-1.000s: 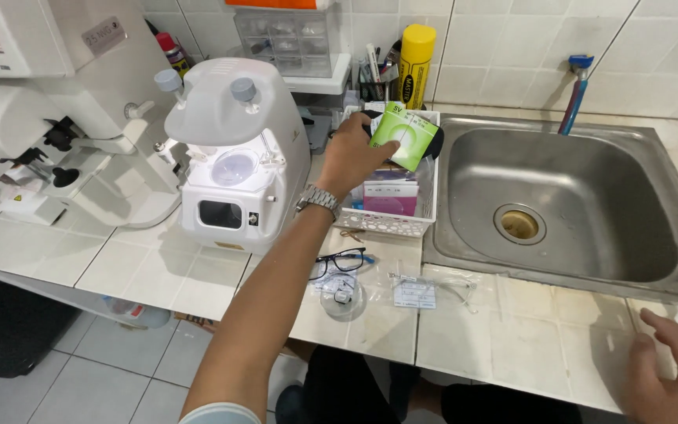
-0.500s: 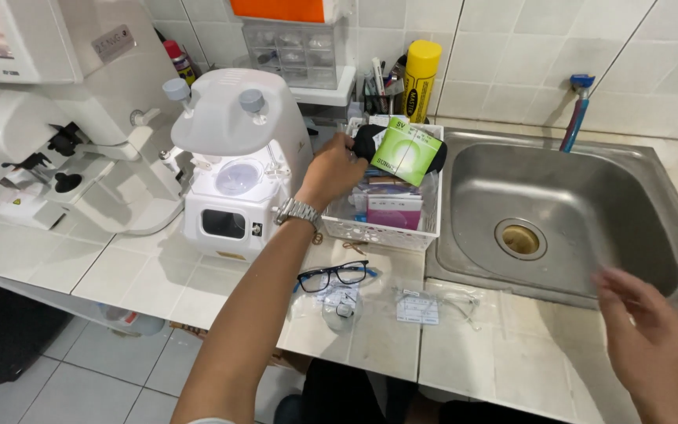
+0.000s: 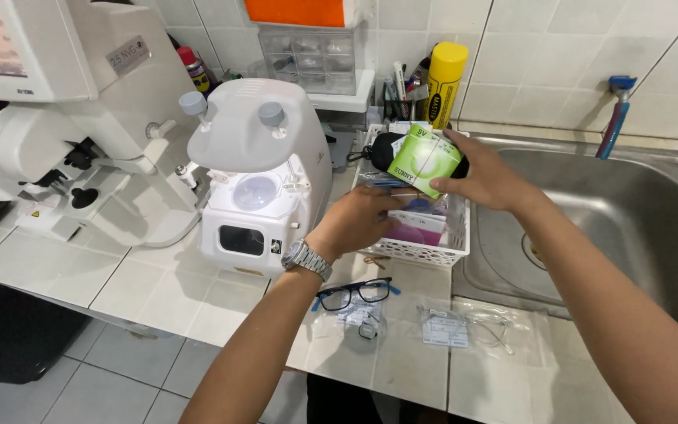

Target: Marking and preparing optical lenses for fitting into eyeglass frames using a lensmeter and blocker

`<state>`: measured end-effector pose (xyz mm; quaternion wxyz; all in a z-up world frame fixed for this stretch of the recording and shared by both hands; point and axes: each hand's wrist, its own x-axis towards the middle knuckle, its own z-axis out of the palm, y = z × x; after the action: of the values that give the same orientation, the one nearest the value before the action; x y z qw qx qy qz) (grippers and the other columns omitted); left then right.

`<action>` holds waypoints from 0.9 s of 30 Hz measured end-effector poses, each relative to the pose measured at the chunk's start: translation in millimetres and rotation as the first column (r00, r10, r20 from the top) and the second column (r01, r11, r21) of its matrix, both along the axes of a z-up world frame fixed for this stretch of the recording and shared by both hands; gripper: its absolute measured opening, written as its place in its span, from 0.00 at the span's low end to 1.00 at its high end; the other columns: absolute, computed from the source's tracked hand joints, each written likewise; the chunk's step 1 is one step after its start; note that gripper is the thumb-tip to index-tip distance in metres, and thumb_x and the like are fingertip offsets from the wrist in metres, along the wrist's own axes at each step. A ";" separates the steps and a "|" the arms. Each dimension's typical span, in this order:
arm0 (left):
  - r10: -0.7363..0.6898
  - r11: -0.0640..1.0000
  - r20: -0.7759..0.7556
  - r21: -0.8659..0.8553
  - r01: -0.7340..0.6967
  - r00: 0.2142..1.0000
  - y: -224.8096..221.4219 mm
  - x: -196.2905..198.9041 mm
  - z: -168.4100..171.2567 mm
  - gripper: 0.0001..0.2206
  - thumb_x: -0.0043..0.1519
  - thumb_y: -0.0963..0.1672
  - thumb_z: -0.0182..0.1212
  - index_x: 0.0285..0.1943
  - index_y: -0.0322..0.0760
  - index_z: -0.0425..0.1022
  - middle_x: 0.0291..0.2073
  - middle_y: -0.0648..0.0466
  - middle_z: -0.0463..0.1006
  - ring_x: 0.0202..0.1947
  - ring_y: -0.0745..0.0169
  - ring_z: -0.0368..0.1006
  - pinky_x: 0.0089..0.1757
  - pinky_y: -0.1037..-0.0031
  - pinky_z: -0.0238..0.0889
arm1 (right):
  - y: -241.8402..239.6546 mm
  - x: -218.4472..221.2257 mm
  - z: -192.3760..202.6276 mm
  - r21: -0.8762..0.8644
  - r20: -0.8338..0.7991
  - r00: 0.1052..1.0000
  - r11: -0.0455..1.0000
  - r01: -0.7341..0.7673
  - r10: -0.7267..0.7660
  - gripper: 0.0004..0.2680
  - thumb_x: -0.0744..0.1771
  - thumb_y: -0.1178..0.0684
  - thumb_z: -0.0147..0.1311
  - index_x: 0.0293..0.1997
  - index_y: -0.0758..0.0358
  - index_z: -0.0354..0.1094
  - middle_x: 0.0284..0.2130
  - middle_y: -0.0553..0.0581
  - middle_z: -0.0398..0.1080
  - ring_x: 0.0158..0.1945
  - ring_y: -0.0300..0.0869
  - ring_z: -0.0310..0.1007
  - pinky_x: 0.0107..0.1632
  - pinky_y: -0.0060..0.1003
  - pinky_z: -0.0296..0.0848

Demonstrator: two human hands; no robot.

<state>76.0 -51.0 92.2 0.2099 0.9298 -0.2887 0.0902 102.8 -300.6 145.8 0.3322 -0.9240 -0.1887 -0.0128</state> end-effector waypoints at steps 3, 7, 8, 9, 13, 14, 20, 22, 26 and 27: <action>-0.005 0.991 -0.105 -0.131 -0.009 0.994 8.4 -6.2 14.2 0.15 0.59 0.44 0.59 0.55 0.48 0.82 0.42 0.48 0.81 0.49 0.40 0.76 0.47 0.54 0.74 | 6.1 -24.7 3.8 -0.030 0.225 0.973 0.998 0.061 -0.053 0.33 0.64 0.45 0.63 0.75 0.68 0.52 0.64 0.85 0.56 0.69 0.80 0.51 0.68 0.72 0.51; -0.068 0.962 -0.015 -0.266 0.062 0.998 4.7 -5.2 11.4 0.11 0.61 0.41 0.61 0.52 0.43 0.81 0.38 0.47 0.82 0.45 0.42 0.78 0.48 0.57 0.72 | 11.2 -64.5 -4.4 -0.033 0.468 0.883 0.999 0.024 -0.006 0.24 0.64 0.50 0.64 0.67 0.65 0.64 0.55 0.74 0.66 0.60 0.72 0.62 0.59 0.66 0.61; -0.097 0.946 0.089 -0.302 0.119 0.991 2.8 -4.2 10.1 0.10 0.61 0.41 0.63 0.50 0.43 0.81 0.36 0.49 0.81 0.43 0.43 0.78 0.49 0.58 0.71 | 10.1 -68.6 -11.4 -0.140 0.487 0.872 0.990 0.016 0.054 0.25 0.60 0.47 0.68 0.65 0.58 0.69 0.51 0.67 0.70 0.53 0.67 0.69 0.53 0.60 0.68; -0.102 0.946 0.090 -0.300 0.124 0.991 0.5 -9.2 16.7 0.10 0.61 0.41 0.63 0.50 0.43 0.81 0.36 0.49 0.81 0.43 0.43 0.78 0.49 0.58 0.71 | 9.6 -70.4 -16.1 -0.137 0.488 0.871 0.990 0.022 0.049 0.25 0.60 0.47 0.68 0.65 0.58 0.69 0.51 0.67 0.70 0.53 0.67 0.69 0.53 0.60 0.68; -0.178 0.861 0.212 -0.440 0.256 0.961 -14.0 -24.5 29.1 0.08 0.62 0.41 0.66 0.48 0.46 0.79 0.37 0.54 0.81 0.43 0.50 0.79 0.52 0.60 0.68 | -1.3 -86.2 -16.5 0.070 0.447 0.894 0.995 -0.073 0.035 0.12 0.62 0.58 0.66 0.51 0.57 0.77 0.44 0.58 0.76 0.49 0.55 0.73 0.50 0.46 0.72; -0.173 0.836 0.221 -0.483 0.262 0.960 -16.9 -27.6 28.5 0.09 0.61 0.42 0.69 0.48 0.48 0.78 0.38 0.58 0.80 0.45 0.54 0.79 0.52 0.62 0.67 | -4.4 -91.8 -12.4 0.211 0.385 0.923 0.973 -0.094 0.006 0.11 0.62 0.61 0.65 0.48 0.57 0.78 0.42 0.57 0.77 0.48 0.54 0.74 0.49 0.44 0.74; -0.502 0.701 -0.317 -0.694 0.164 0.804 -27.0 -86.1 80.7 0.16 0.65 0.45 0.60 0.62 0.45 0.73 0.65 0.54 0.73 0.67 0.59 0.67 0.61 0.71 0.65 | -45.9 -140.6 -11.0 0.594 -0.002 0.987 0.794 0.131 -0.162 0.06 0.66 0.60 0.60 0.47 0.63 0.76 0.44 0.54 0.78 0.47 0.39 0.76 0.53 0.33 0.75; -0.453 0.706 -0.330 -0.700 0.107 0.828 -42.2 -102.2 81.0 0.14 0.65 0.43 0.59 0.60 0.44 0.75 0.61 0.55 0.76 0.65 0.60 0.70 0.61 0.71 0.64 | -64.9 -154.9 -32.0 0.698 -0.068 0.977 0.691 0.190 -0.200 0.06 0.67 0.60 0.58 0.47 0.64 0.75 0.41 0.55 0.77 0.43 0.39 0.75 0.50 0.33 0.76; -0.288 0.689 -0.498 -0.701 -0.184 0.818 -70.2 -117.9 62.0 0.13 0.64 0.41 0.59 0.57 0.43 0.78 0.52 0.59 0.78 0.45 0.71 0.72 0.47 0.78 0.67 | -105.3 -198.9 -52.0 0.930 -0.225 0.964 0.263 0.256 -0.142 0.03 0.68 0.56 0.56 0.44 0.59 0.70 0.42 0.58 0.76 0.47 0.49 0.78 0.52 0.55 0.84; -0.301 0.693 -0.499 -0.700 -0.173 0.812 -74.6 -122.1 59.0 0.13 0.64 0.41 0.59 0.57 0.43 0.78 0.52 0.59 0.78 0.45 0.71 0.72 0.47 0.78 0.67 | -124.3 -212.6 -59.9 0.930 -0.226 0.961 0.257 0.262 -0.158 0.03 0.68 0.56 0.56 0.44 0.59 0.70 0.42 0.58 0.76 0.47 0.49 0.78 0.52 0.55 0.84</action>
<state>-46.1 -125.5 151.1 0.6363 0.7421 -0.1859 -0.0995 -109.8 -424.9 85.9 0.8191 -0.5595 -0.0048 -0.1264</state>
